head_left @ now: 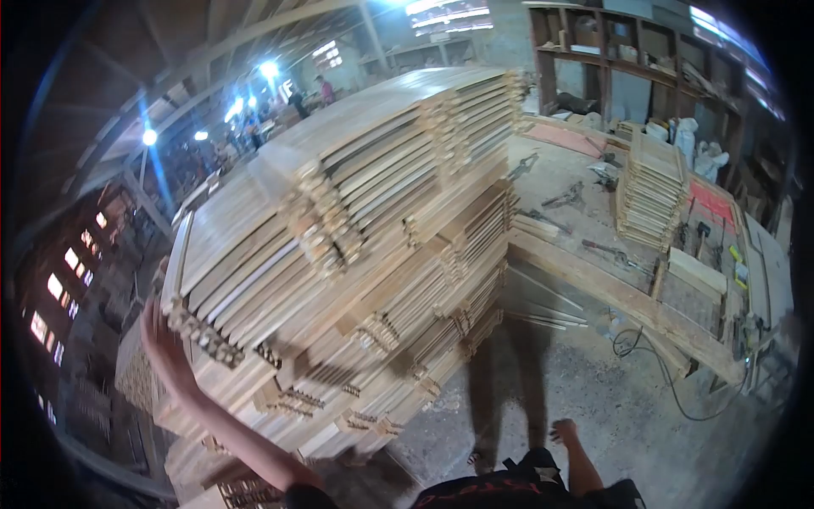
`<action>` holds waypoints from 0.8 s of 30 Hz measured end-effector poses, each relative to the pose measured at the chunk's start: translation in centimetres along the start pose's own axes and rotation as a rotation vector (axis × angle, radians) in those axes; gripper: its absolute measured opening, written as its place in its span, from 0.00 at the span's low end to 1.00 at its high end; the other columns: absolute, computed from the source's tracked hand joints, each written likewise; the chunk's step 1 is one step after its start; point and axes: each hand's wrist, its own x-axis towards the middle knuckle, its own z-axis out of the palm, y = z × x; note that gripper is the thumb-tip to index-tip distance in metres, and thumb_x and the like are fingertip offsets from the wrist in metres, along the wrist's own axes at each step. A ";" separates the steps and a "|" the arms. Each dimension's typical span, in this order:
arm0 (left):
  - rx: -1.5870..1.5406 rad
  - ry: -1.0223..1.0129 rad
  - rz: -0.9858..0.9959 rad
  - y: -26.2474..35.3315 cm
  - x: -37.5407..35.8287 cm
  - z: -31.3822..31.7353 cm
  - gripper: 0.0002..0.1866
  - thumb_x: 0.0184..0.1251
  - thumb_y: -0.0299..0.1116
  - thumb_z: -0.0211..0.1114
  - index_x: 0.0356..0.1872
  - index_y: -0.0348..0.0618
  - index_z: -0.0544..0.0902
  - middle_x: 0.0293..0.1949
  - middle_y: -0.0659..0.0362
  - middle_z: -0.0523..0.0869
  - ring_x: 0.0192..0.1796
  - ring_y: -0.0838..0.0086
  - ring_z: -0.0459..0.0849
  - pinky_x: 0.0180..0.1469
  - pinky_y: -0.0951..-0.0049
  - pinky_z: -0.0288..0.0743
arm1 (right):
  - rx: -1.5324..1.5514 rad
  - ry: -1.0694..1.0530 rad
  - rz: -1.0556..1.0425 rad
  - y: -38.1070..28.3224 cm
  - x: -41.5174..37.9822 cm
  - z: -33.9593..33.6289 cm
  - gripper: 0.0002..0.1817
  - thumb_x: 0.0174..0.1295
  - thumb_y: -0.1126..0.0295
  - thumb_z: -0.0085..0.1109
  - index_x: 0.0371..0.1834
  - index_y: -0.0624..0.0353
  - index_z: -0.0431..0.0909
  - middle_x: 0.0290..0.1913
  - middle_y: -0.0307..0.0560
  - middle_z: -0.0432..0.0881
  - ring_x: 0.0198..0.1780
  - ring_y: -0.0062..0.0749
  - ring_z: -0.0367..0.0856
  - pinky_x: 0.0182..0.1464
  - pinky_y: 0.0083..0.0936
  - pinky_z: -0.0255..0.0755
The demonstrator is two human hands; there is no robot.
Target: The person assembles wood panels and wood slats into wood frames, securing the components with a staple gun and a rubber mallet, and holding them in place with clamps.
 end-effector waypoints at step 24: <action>0.195 -1.563 -0.405 -17.9 -56.2 54.8 0.19 0.71 0.39 0.58 0.58 0.39 0.75 0.38 0.50 0.86 0.37 0.66 0.85 0.44 0.68 0.77 | 0.844 0.328 0.057 15.3 1.1 -35.0 0.12 0.59 0.62 0.50 0.37 0.59 0.76 0.22 0.45 0.78 0.15 0.30 0.73 0.13 0.24 0.63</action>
